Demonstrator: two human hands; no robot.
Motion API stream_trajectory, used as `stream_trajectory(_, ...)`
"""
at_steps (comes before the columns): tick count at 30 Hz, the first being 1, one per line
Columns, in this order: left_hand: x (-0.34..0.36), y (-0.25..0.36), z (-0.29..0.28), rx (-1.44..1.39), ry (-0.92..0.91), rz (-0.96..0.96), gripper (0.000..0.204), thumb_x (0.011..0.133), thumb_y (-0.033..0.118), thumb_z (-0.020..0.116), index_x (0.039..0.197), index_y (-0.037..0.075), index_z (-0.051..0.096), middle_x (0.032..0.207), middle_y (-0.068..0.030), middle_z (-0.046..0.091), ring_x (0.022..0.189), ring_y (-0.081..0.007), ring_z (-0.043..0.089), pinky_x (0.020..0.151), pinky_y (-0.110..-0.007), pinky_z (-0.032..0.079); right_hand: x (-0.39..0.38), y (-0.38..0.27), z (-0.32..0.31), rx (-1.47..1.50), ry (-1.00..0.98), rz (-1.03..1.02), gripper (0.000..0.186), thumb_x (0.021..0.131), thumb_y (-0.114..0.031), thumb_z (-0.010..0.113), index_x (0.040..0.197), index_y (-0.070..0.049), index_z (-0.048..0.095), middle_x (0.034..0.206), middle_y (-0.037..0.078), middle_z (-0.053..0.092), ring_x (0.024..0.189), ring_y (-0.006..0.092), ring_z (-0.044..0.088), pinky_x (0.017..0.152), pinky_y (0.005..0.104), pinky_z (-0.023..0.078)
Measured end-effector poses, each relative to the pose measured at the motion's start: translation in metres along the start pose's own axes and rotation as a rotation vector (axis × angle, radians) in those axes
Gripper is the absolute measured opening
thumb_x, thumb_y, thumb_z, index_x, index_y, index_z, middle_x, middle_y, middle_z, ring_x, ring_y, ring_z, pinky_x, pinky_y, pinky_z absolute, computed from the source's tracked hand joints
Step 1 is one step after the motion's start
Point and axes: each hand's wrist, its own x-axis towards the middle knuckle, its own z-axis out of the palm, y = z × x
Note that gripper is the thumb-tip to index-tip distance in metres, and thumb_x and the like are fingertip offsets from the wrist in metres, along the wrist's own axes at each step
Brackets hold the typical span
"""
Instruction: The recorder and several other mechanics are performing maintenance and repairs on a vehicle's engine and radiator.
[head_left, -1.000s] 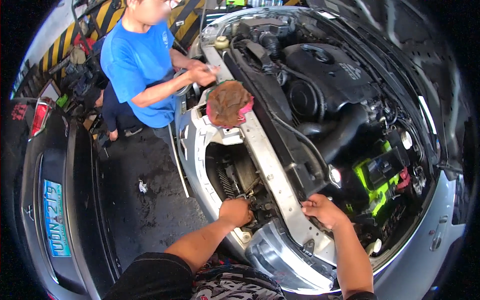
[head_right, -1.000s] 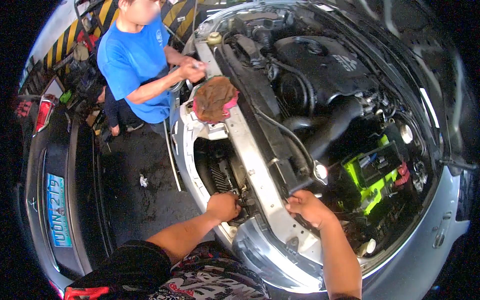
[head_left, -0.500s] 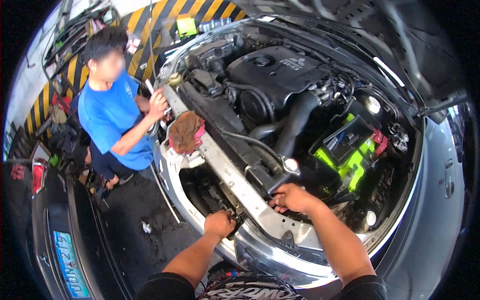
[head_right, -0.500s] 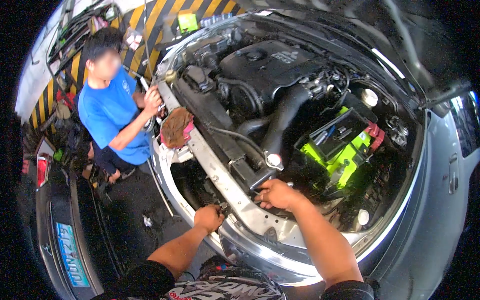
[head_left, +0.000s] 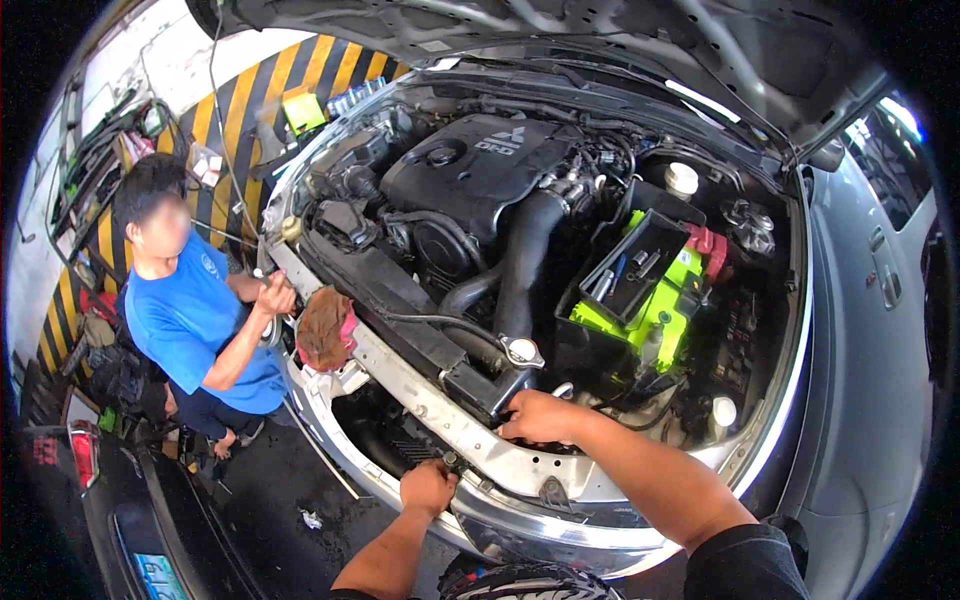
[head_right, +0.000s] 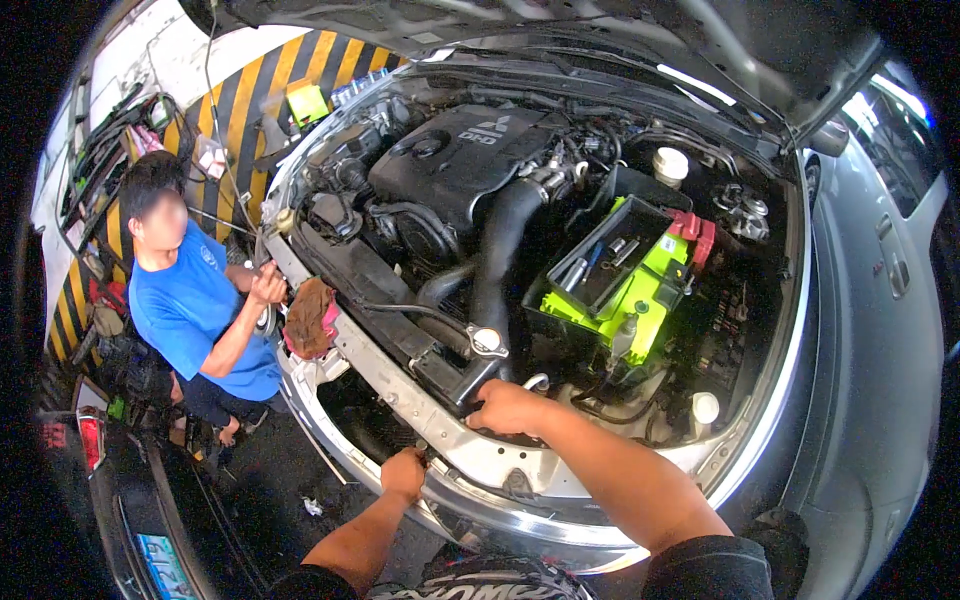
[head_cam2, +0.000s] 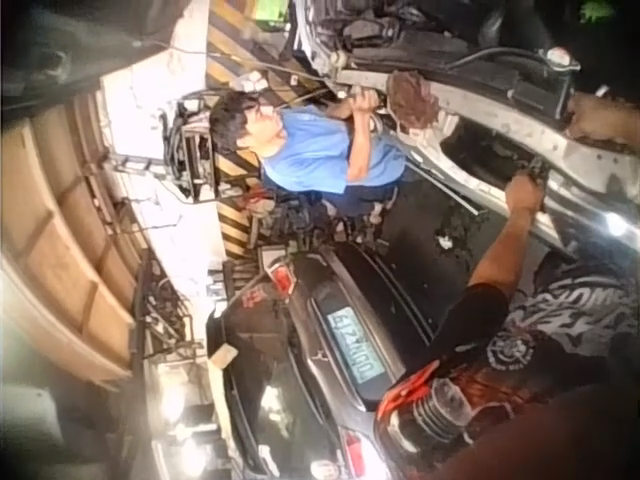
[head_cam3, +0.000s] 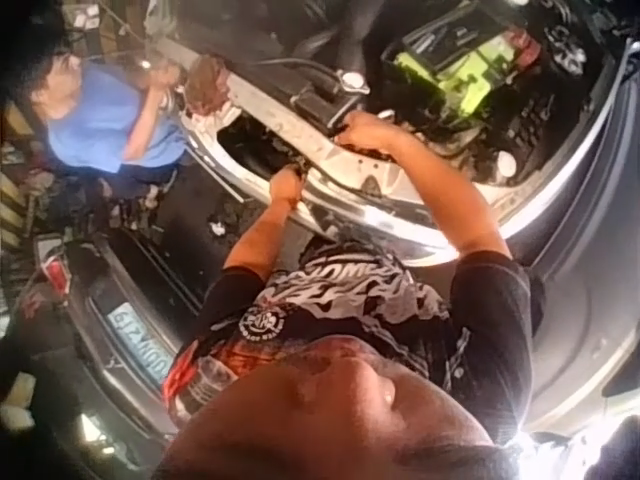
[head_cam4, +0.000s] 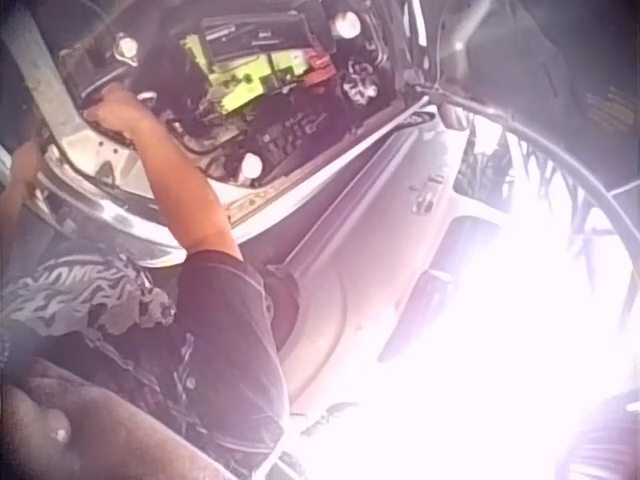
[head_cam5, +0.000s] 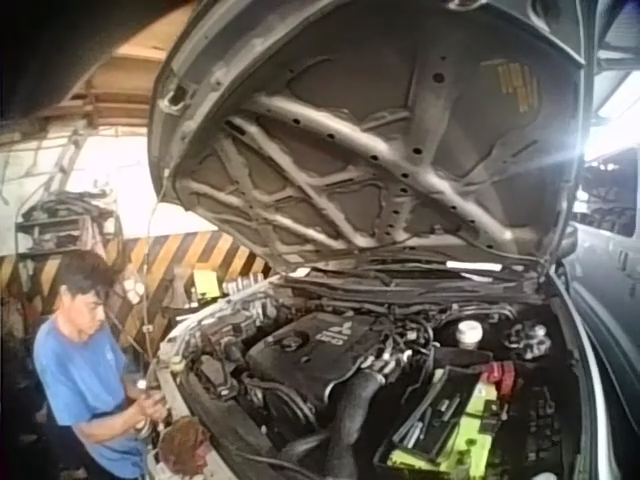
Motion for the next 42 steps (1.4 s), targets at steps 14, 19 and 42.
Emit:
stream_trajectory(14,0.001,-0.006,0.007,-0.047,0.021,0.006,0.032,0.089,0.039,0.062,0.105,0.014,0.075,0.106,-0.0134,0.073,0.100,-0.0346,0.070,0.089,-0.047,0.053,0.003,0.027,-0.012,0.110,-0.188,-0.029,0.062,0.093,0.002,0.065,0.150,0.001,0.043,0.141,0.015,0.060,0.136,0.0202,0.051,0.114,0.0306,0.037)
stream_trajectory(19,0.001,-0.002,0.004,0.010,-0.012,-0.007,0.034,0.089,0.039,0.061,0.105,0.012,0.074,0.111,-0.0135,0.073,0.101,-0.0339,0.070,0.090,-0.047,0.053,-0.001,0.021,-0.013,0.093,-0.259,0.001,0.075,0.095,-0.013,0.067,0.158,-0.002,0.028,0.143,0.012,0.057,0.132,0.0185,0.051,0.110,0.0298,0.039)
stream_trajectory(42,-0.001,-0.008,0.007,0.025,0.010,0.042,0.036,0.091,0.043,0.062,0.110,0.015,0.075,0.114,-0.0113,0.072,0.099,-0.0341,0.070,0.088,-0.046,0.056,0.006,0.025,-0.014,0.065,-0.078,-0.027,0.045,0.094,-0.012,0.068,0.136,-0.001,0.058,0.093,0.005,0.070,0.069,0.0125,0.061,0.064,0.0294,0.053)
